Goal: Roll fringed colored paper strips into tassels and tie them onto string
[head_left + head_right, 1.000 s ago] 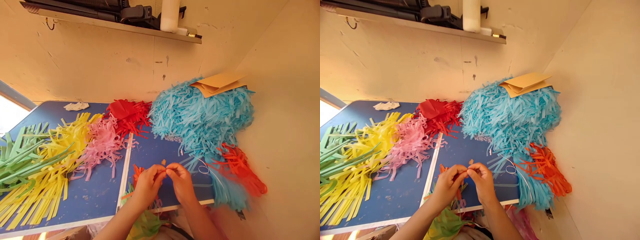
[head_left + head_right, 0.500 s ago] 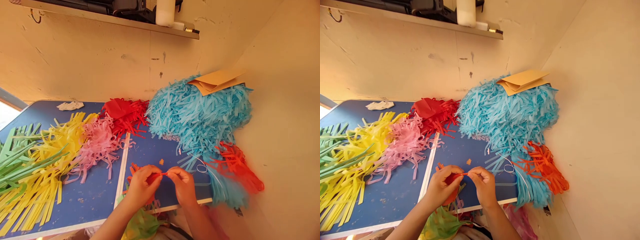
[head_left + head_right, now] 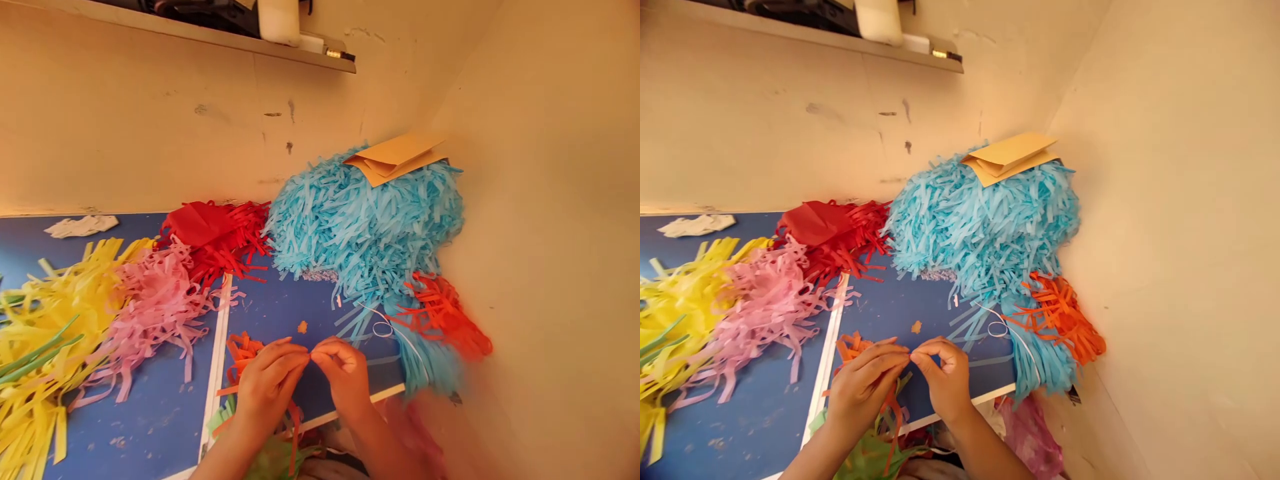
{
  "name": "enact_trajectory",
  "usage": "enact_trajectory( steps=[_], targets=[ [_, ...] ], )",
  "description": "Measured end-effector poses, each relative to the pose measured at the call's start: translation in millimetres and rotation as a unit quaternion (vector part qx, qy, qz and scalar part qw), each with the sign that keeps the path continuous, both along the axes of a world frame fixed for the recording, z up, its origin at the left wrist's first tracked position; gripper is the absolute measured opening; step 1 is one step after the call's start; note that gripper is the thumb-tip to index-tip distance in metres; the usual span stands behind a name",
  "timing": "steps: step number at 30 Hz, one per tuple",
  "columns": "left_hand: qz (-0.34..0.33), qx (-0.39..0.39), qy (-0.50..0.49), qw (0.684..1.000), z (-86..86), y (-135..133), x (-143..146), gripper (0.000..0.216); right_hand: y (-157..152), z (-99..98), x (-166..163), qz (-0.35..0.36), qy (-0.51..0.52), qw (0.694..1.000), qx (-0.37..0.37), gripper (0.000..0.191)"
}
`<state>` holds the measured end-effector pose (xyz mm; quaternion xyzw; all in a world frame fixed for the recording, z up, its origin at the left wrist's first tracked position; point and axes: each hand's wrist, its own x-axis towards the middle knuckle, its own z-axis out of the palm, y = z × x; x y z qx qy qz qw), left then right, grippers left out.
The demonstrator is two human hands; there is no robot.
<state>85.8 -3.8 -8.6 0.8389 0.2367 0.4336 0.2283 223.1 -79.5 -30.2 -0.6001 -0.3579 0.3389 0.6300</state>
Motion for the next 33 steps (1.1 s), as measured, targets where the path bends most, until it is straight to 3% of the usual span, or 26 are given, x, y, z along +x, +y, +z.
enact_trajectory(
  steps=[6,11,18,21,23,25,26,28,30,33],
  targets=[
    [0.022,-0.004,0.015,1.000,-4.9,-1.5,3.0,0.008,0.5,1.6,2.0,-0.006,-0.013,1.000,0.007,0.011],
    [0.003,0.014,0.013,1.000,-3.9,0.1,5.7,0.010,0.1,2.0,6.8,-0.005,-0.018,1.000,0.016,0.011],
    [0.033,-0.122,0.098,0.987,-3.0,-4.2,9.7,0.013,-2.2,2.5,0.2,0.003,-0.087,0.996,0.032,0.012],
    [0.040,-0.189,0.114,0.974,-3.8,-4.3,4.5,0.014,-3.4,3.1,26.7,0.019,-0.160,0.987,0.008,0.009],
    [0.050,-0.256,0.107,0.959,-2.7,-2.5,1.4,0.016,-1.7,0.5,61.9,-0.026,-0.256,0.965,-0.055,0.011],
    [0.050,-0.324,0.085,0.941,-0.7,-0.6,1.2,0.018,2.6,-4.4,100.5,-0.089,-0.405,0.898,-0.149,0.014],
    [0.043,-0.356,0.070,0.931,0.5,-0.1,2.2,0.018,5.4,-7.1,117.2,-0.089,-0.467,0.858,-0.195,0.013],
    [0.026,-0.412,0.039,0.910,2.3,-0.4,5.5,0.020,10.4,-11.0,140.4,-0.061,-0.533,0.809,-0.241,0.011],
    [0.019,-0.450,0.012,0.893,2.6,-1.6,8.2,0.022,12.7,-11.7,150.5,-0.037,-0.549,0.798,-0.245,0.013],
    [-0.001,-0.501,-0.012,0.866,-0.6,-2.4,7.5,0.028,9.6,-8.6,154.1,-0.037,-0.533,0.815,-0.225,0.018]
  ],
)
